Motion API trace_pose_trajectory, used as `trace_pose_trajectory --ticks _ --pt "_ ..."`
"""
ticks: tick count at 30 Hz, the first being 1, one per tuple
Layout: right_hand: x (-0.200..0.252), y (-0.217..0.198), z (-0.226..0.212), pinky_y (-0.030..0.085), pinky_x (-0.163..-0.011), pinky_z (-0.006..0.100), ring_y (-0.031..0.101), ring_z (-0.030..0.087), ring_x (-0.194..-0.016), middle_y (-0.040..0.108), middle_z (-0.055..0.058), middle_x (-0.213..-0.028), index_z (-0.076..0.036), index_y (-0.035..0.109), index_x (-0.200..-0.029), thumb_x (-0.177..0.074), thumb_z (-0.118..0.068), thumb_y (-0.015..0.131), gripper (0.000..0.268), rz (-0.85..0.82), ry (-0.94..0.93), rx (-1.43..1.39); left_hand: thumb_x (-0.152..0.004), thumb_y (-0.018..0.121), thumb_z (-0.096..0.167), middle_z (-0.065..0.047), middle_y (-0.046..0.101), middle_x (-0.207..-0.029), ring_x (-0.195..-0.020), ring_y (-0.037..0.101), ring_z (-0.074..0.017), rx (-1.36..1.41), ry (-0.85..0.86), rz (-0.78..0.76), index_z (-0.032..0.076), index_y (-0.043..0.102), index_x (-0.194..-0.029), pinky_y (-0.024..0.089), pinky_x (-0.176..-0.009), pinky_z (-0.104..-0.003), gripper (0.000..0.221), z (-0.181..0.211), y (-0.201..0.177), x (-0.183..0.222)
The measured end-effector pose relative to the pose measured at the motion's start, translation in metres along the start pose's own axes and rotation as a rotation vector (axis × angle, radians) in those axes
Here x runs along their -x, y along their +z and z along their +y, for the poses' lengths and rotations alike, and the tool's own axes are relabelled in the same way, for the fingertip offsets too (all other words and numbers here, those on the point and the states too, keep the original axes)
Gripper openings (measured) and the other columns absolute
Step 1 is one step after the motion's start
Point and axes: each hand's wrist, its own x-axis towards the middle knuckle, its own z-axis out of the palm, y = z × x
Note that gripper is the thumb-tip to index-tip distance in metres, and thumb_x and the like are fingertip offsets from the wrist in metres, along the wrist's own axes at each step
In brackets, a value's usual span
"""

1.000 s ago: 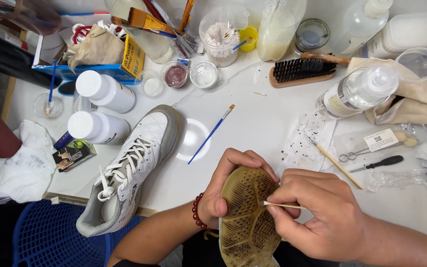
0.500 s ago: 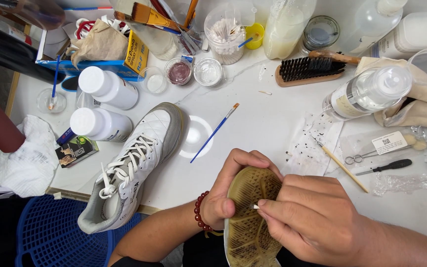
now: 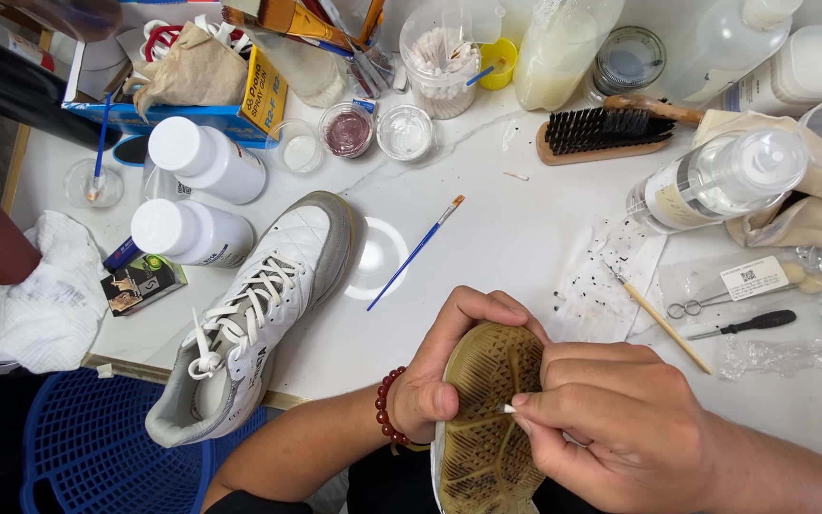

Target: Cleaning the sole of a sneaker using a cotton swab and cleaning solution at a repair bench.

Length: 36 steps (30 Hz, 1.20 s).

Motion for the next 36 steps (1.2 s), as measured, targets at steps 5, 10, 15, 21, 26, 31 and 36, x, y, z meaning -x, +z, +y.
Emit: trace_pose_trajectory --ticks 5,10,15,21,26,31,36 --pt "-0.01 -0.004 -0.007 0.042 -0.046 0.031 0.056 0.015 -0.052 0.055 0.004 -0.062 0.003 0.066 -0.085 -0.072 0.009 0.076 0.017 -0.011 -0.065 0.055 -0.098 0.065 0.063 -0.019 0.049 -0.133 -0.122 0.055 -0.024 -0.087 0.025 0.007 0.006 0.036 -0.144 0.05 -0.107 -0.04 0.078 0.003 0.002 0.0" --pt "-0.001 -0.018 -0.019 0.047 -0.05 0.032 0.057 0.018 -0.06 0.055 0.007 -0.069 0.006 0.066 -0.09 -0.071 0.003 0.078 0.023 -0.145 -0.168 0.274 -0.104 0.06 0.063 -0.019 0.052 -0.136 -0.12 0.056 -0.0215 -0.232 0.054 -0.021 0.006 0.036 -0.149 0.05 -0.106 -0.037 0.077 0.008 0.007 0.0" --pt "0.02 -0.036 -0.03 0.047 -0.052 0.032 0.055 0.02 -0.065 0.052 0.007 -0.073 0.009 0.065 -0.099 -0.078 -0.013 0.07 0.031 -0.521 -0.273 0.682 -0.107 0.056 0.064 -0.019 0.056 -0.134 -0.113 0.061 -0.0218 -0.549 0.074 0.008 0.001 0.035 -0.147 0.051 -0.103 -0.035 0.077 0.024 0.02 -0.003" --pt "0.012 -0.047 -0.038 0.05 -0.058 0.036 0.058 0.024 -0.071 0.057 0.011 -0.077 0.008 0.063 -0.1 -0.081 -0.021 0.063 0.035 -0.731 -0.356 0.803 -0.108 0.05 0.068 -0.016 0.06 -0.126 -0.101 0.066 -0.0196 -0.75 0.043 0.004 0.001 0.033 -0.147 0.055 -0.091 -0.031 0.08 0.021 0.029 0.001" --pt "0.01 -0.042 -0.032 0.05 -0.06 0.035 0.062 0.02 -0.069 0.061 0.005 -0.075 -0.004 0.064 -0.089 -0.085 -0.016 0.068 0.013 -0.613 0.012 0.413 -0.109 0.052 0.067 -0.018 0.059 -0.127 -0.1 0.066 -0.0225 -0.791 0.073 0.003 0.0 0.034 -0.147 0.057 -0.093 -0.032 0.08 0.02 0.035 0.002" --pt "0.024 -0.026 -0.026 0.048 -0.052 0.031 0.061 0.013 -0.058 0.066 0.001 -0.065 -0.005 0.068 -0.081 -0.087 -0.009 0.069 0.008 -0.349 0.594 -0.085 -0.11 0.056 0.066 -0.016 0.061 -0.125 -0.102 0.066 -0.0219 -0.822 0.135 -0.037 0.001 0.032 -0.148 0.055 -0.09 -0.031 0.079 0.022 0.039 0.007" --pt "0.039 -0.018 -0.027 0.042 -0.046 0.03 0.049 0.011 -0.052 0.059 0.003 -0.057 0.0 0.07 -0.077 -0.086 -0.008 0.071 0.012 -0.22 1.134 -0.383 -0.11 0.056 0.064 -0.016 0.065 -0.119 -0.105 0.065 -0.0221 -0.852 0.162 -0.014 0.0 0.034 -0.147 0.055 -0.093 -0.033 0.078 0.017 0.036 0.01"
